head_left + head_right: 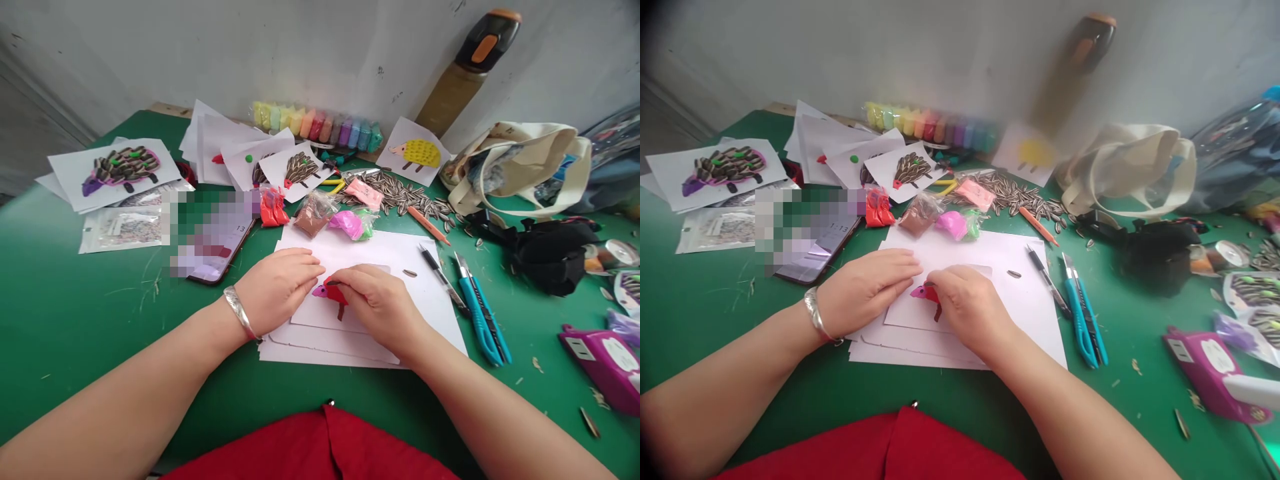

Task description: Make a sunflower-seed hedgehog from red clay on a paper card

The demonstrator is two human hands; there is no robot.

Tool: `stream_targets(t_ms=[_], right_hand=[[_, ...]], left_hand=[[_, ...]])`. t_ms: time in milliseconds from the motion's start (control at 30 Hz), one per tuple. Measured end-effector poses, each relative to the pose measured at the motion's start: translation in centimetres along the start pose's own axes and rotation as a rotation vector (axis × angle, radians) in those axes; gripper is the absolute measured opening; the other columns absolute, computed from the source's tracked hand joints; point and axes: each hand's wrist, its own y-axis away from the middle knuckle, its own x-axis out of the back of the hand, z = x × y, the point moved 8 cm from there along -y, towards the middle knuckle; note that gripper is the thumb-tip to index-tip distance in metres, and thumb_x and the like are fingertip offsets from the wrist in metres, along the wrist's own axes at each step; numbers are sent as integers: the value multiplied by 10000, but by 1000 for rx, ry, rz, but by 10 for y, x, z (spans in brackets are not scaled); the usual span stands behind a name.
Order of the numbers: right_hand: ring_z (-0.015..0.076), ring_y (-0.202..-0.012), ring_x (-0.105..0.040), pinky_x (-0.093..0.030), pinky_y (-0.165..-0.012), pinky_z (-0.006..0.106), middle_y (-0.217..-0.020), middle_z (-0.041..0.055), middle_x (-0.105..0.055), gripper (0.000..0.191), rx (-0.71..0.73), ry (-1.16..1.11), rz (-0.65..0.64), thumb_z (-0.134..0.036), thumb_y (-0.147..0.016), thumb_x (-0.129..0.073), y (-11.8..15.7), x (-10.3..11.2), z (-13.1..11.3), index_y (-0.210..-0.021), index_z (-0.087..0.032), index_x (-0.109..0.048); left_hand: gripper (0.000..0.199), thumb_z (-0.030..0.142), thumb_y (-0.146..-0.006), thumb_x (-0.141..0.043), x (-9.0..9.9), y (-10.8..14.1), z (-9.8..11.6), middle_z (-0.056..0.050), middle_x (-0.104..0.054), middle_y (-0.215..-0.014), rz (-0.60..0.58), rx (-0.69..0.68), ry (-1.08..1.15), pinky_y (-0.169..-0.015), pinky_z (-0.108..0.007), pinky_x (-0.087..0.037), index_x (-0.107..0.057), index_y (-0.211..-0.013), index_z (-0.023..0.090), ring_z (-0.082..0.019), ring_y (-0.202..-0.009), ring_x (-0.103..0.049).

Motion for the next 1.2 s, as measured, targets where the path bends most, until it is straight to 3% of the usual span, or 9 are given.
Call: stream_targets(t_ms=[267,467,633,1200], right_hand=[[199,-848,-556,-447,-759,325,-854,51,-655,215,35,111,41,-132,-908,-544,-3,-3,0,-882,-222,-737],[204,-862,-535,-438,-759,337,-866,53,-660,223,21,123,21,-141,-913,-539,-4,-6,1,-881,-229,-741],[208,-882,-531,-429,-754,339,-886,52,-668,236,36,139,11,-120,-904,-536,-3,-8,2,-897,-242,-738],[202,-868,-531,-429,-741,324,-892,65,-669,255,91,135,29,-106,-918,-495,-1,-6,2,-870,-218,-719]], left_hand=[[318,171,-968,-409,-2,-2,2,-72,-727,-1045,-61,-14,-2,-997,-347,-502,-724,-1009,152,-195,-1005,-652],[294,159,-946,-450,-10,4,-3,-71,-699,-1141,-149,44,22,-1046,-419,-468,-719,-1063,179,-245,-1148,-588],[274,147,-928,-476,-18,5,-3,-62,-699,-1106,-255,52,28,-1057,-446,-448,-726,-1029,196,-257,-1157,-567],[276,170,-935,-479,-20,5,-2,-70,-681,-1135,-283,38,19,-1049,-472,-432,-739,-1019,217,-271,-1155,-549]])
